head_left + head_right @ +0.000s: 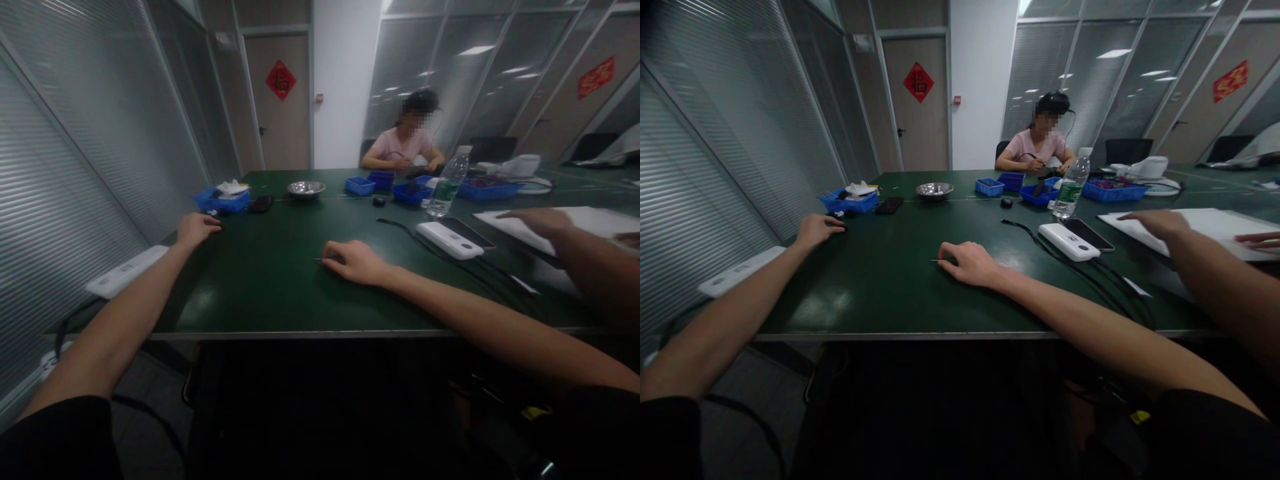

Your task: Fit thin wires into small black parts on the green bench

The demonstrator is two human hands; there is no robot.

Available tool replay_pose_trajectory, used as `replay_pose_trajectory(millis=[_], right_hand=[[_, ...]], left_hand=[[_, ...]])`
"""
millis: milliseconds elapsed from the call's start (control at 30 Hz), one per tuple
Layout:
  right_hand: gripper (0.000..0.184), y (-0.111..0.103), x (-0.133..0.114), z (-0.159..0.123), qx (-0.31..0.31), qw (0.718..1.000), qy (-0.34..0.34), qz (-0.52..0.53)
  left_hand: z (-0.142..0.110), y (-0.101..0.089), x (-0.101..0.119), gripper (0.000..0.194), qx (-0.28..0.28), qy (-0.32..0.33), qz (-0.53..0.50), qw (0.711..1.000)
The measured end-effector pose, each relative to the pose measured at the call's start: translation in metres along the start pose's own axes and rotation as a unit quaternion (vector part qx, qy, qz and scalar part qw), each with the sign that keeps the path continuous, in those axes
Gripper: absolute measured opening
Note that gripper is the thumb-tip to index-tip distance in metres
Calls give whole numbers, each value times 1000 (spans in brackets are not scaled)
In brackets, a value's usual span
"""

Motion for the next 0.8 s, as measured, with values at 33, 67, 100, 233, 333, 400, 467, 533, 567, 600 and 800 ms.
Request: replay_pose_trajectory(millis=[33, 67, 100, 233, 333, 400, 467, 533, 567, 600, 800], right_hand=[[23, 0, 0, 0, 1, 1000, -1, -2], [23, 1, 1, 0, 2, 1000, -2, -5], [23, 1, 1, 0, 3, 1000, -3, -7], [24, 1, 1, 0, 3, 1000, -9, -8], [24, 0, 0, 0, 4, 1000, -9, -7], [24, -1, 0, 0, -2, 1000, -7, -7], [24, -1, -1, 0, -7, 1000, -3, -9], [24, -2, -1, 0, -10, 1000, 1, -10], [24, -2, -2, 0, -11, 1000, 2, -9], [24, -2, -2, 0, -13, 1000, 4, -8], [24, -3, -2, -1, -13, 1000, 3, -13]], left_hand=[[-1, -1, 3, 34, 1, -3, 2, 1000], [-2, -2, 6, 34, 1, -7, 2, 1000], [-2, -3, 8, 33, 0, -13, 1, 1000], [-3, -4, 12, 32, -9, -37, -9, 999], [-2, -4, 10, 32, -10, -45, -19, 999], [-1, -2, 7, 34, -14, -47, -20, 999], [1, -1, 5, 36, -22, -45, -16, 999], [3, 0, 3, 36, -32, -38, -10, 999], [4, 0, 3, 36, -36, -33, -6, 999], [5, 0, 3, 35, -38, -26, -4, 999], [8, -2, 1, 27, -29, -14, -33, 999]])
Point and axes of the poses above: each hand's wrist, its own z-axis towards the middle knuckle, its own y-axis out of the palm, x = y × z, the point moved 3 cm from there along z, towards the middle knuckle, and after that the axes turned 5 degrees about y, right-handed, at the moved point
